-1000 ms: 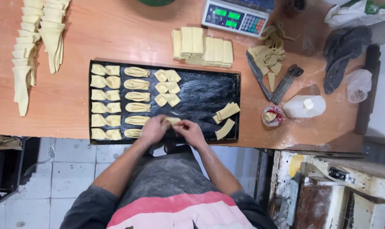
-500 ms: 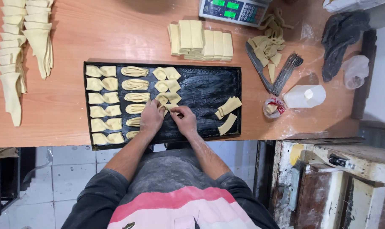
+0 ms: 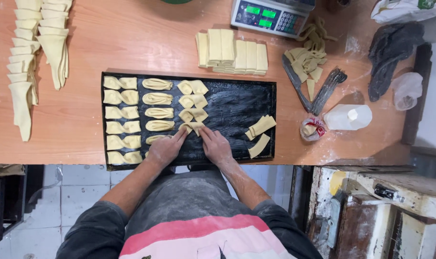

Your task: The person is shaping pieces of dough into decorative shapes and placing them onto a baking tray.

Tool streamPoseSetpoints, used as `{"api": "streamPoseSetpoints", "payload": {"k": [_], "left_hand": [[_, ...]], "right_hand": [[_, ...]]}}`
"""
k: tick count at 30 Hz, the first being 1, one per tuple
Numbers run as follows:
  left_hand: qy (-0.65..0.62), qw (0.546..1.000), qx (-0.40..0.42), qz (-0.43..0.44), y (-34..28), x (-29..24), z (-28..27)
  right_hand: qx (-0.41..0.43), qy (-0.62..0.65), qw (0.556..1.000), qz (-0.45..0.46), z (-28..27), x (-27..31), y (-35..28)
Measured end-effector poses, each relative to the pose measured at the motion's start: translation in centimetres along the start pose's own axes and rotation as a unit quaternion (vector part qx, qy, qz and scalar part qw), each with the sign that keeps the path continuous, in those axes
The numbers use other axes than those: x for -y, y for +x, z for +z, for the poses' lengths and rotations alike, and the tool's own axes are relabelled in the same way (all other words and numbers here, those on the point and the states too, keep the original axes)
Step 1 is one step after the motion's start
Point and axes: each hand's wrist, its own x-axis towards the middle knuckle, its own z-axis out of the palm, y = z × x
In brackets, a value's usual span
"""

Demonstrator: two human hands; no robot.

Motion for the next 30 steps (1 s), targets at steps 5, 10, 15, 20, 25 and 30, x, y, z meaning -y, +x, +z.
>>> {"api": "streamPoseSetpoints", "payload": {"k": [5,10,15,20,25,30], "left_hand": [[-0.102,0.967,0.225,-0.058,-0.4,-0.9,2.4],[-0.078,0.958,0.269,-0.058,0.7,-1.1,2.2],[-0.186,0.943,0.237,-0.141,-0.8,-1.3,-2.7],[-0.208,0.948,0.173,-0.171,-3.2,-3.9,-6.0],[-0.256,0.929,0.212,-0.16,-3.4,-5.8,-6.6],[-0.391,0.901,0.127,-0.137,0.7,-6.7,-9.6]], "right_hand": [[0.038,-0.077,0.994,-0.067,2.4,-0.8,-1.7],[0.035,-0.106,0.993,-0.049,1.2,-1.4,-1.4],[-0.011,-0.027,0.983,0.183,-3.3,-9.3,-6.2],[0.189,0.076,0.895,0.397,-6.7,-19.4,-7.9],[0.299,0.093,0.874,0.372,-8.0,-22.7,-7.3],[0.11,0.123,0.912,0.376,-11.3,-16.2,-5.9]]}}
